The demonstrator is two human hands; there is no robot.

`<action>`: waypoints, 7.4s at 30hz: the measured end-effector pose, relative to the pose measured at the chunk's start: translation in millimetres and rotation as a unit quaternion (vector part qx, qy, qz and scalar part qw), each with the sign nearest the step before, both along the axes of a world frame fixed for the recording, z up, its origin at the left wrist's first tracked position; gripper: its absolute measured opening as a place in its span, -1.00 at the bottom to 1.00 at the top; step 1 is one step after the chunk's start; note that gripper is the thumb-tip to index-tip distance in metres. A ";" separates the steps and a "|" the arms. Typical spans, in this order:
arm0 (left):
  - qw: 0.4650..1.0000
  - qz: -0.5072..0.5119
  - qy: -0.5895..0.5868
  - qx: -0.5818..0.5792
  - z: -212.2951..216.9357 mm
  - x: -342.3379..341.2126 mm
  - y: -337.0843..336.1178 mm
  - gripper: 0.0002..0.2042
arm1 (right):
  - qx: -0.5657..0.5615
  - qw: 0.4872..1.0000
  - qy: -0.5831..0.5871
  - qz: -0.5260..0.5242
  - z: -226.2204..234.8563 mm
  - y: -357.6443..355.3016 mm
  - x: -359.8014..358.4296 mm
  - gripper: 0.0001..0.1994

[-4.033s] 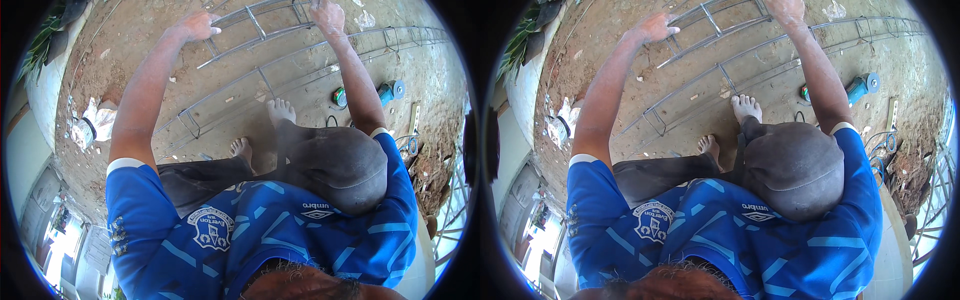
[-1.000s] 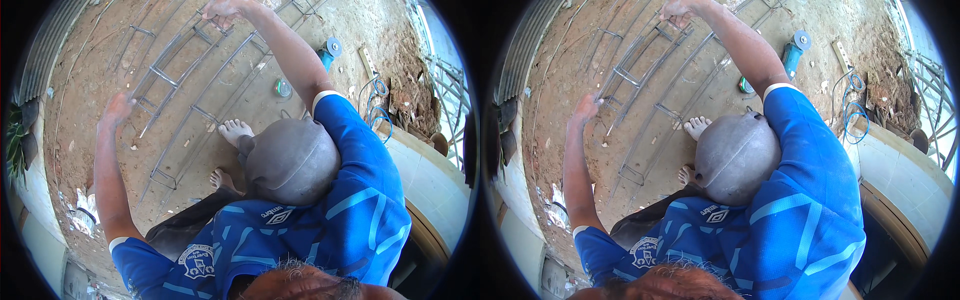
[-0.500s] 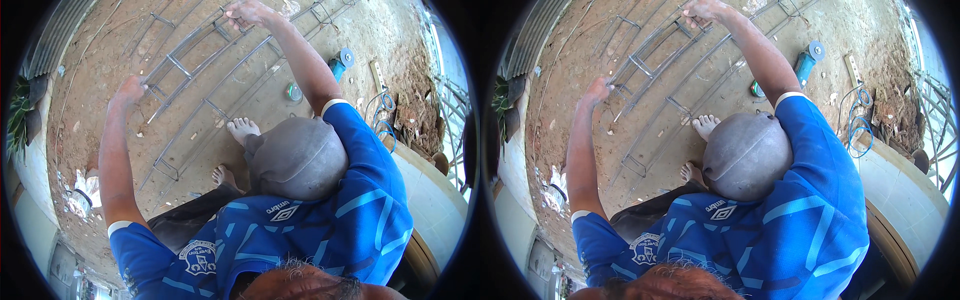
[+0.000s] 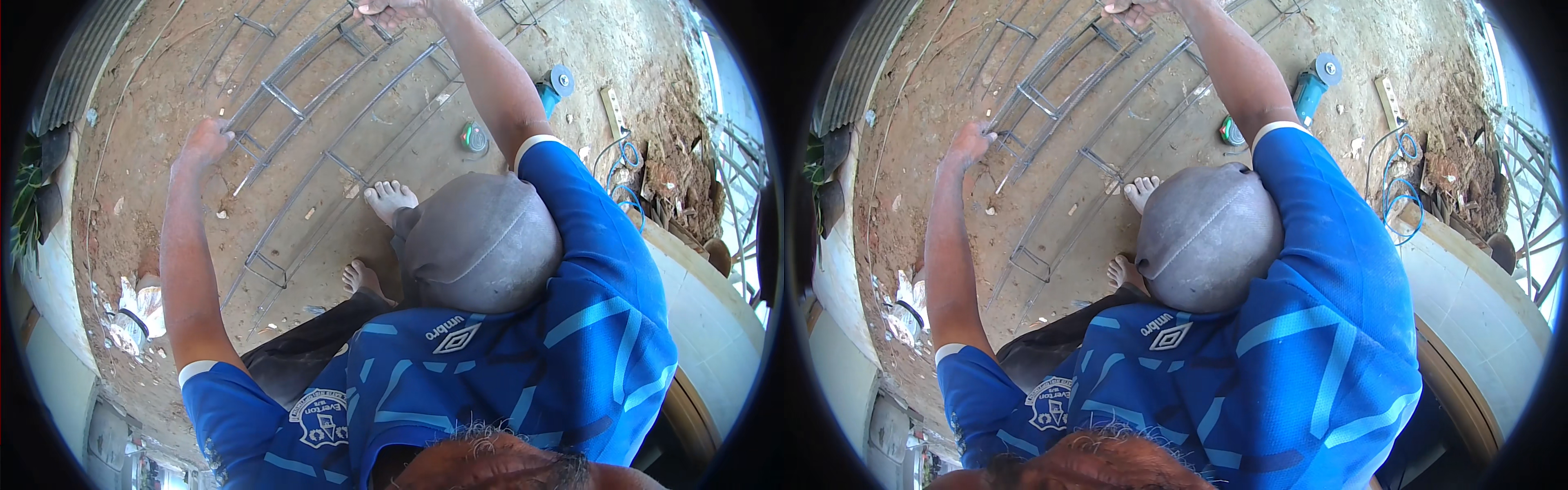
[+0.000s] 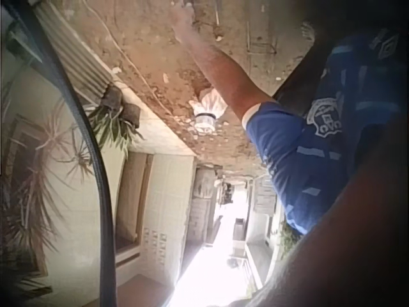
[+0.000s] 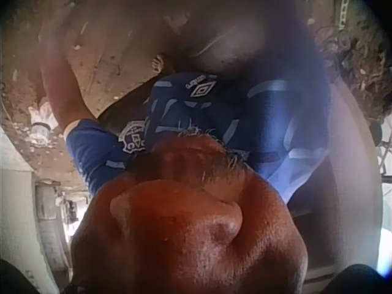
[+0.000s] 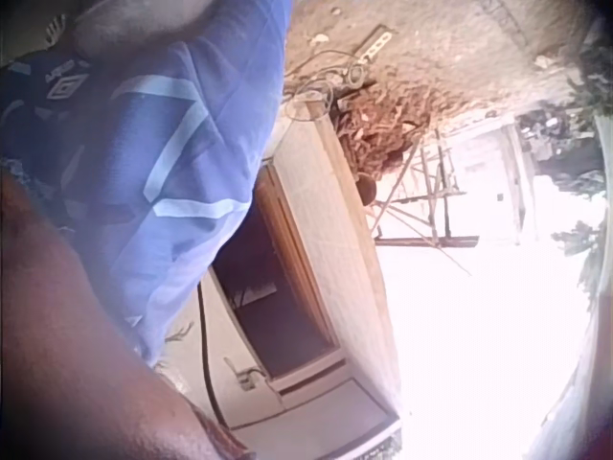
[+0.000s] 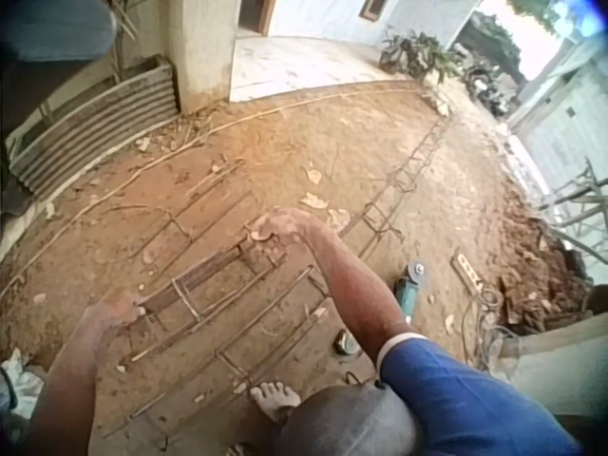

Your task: The person uses a tape measure to check the length of a rebar structure on the ground and manipulates the metal rods by hand to align and position them.

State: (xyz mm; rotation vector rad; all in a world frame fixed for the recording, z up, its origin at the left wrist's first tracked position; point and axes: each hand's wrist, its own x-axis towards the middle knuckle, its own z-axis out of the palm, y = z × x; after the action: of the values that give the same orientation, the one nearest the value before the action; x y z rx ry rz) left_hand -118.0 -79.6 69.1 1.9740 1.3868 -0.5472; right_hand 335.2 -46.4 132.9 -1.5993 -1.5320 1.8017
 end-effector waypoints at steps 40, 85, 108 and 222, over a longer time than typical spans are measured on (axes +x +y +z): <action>0.959 0.208 0.086 -0.171 92.4 10.6 0.4 0.05 | -0.108 0.994 -0.007 -0.035 -22.9 22.9 3.8 -0.78; 0.979 0.179 -0.091 0.045 54.0 108.2 -3.1 -0.46 | 0.216 0.938 -0.270 -0.043 -13.4 -41.8 -37.4 -0.60; 0.943 0.253 0.089 0.195 173.4 -181.2 -20.7 -0.68 | 0.437 0.807 -0.301 0.259 35.1 92.0 -161.1 -0.69; 0.949 0.208 -0.173 0.159 50.7 -63.4 -98.8 -0.15 | 0.360 0.775 -0.400 0.330 1.6 -65.4 -165.4 -0.31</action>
State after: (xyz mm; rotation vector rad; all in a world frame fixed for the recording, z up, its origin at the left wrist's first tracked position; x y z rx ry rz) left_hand -181.4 -178.4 119.9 1.8171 1.6666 0.2217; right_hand 169.8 -111.7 134.5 -1.5315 -2.9618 0.3994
